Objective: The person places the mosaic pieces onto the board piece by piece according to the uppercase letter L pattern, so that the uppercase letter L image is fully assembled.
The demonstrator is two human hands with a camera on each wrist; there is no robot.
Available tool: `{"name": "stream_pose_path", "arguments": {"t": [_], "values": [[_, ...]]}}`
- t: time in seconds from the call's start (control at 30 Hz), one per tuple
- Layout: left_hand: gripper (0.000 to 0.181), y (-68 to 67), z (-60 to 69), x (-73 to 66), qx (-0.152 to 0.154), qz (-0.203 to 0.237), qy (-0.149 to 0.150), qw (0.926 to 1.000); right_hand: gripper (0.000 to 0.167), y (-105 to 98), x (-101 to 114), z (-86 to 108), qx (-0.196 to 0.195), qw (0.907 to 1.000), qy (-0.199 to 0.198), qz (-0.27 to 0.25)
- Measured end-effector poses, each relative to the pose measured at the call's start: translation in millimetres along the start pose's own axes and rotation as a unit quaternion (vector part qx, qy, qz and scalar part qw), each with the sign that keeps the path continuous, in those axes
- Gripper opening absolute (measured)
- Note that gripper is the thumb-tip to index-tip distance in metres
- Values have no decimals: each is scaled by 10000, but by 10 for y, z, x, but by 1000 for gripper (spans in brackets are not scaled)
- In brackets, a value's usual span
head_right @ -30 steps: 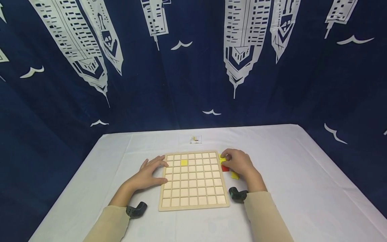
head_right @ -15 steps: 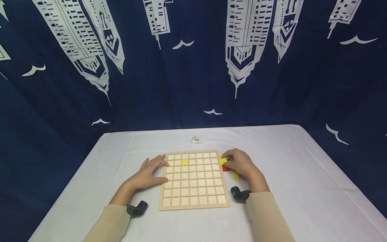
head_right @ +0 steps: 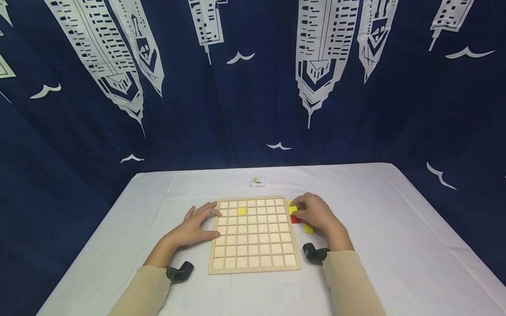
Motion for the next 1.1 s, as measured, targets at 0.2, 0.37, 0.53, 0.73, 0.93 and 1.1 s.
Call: {"name": "stream_pose_path", "arguments": {"t": [0.2,0.37,0.53,0.73,0.93,1.1], "values": [[52,-3,1,-1,9,53,11,10000,22,16,86,-1,-10,9995,-267,-194],[52,-4,1,-9,20,42,21,10000,22,35,205,2,-61,9981,-568,-223],[52,-10,6,-20,17,37,30,10000,23,59,335,6,-97,9962,-833,-240],[52,-7,12,-12,18,19,14,10000,24,118,490,6,-185,9944,-995,-300],[51,-6,14,-14,5,31,29,10000,24,180,662,16,-249,9939,-1021,-345],[51,-14,14,-31,8,91,19,10000,25,249,784,19,-282,9937,-1052,-271]]}}
Point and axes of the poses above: each hand's wrist, its own z-axis away from the middle knuckle, its own y-axis out of the palm, x = y × z, the point moved 8 cm from there along -z, towards the middle knuckle
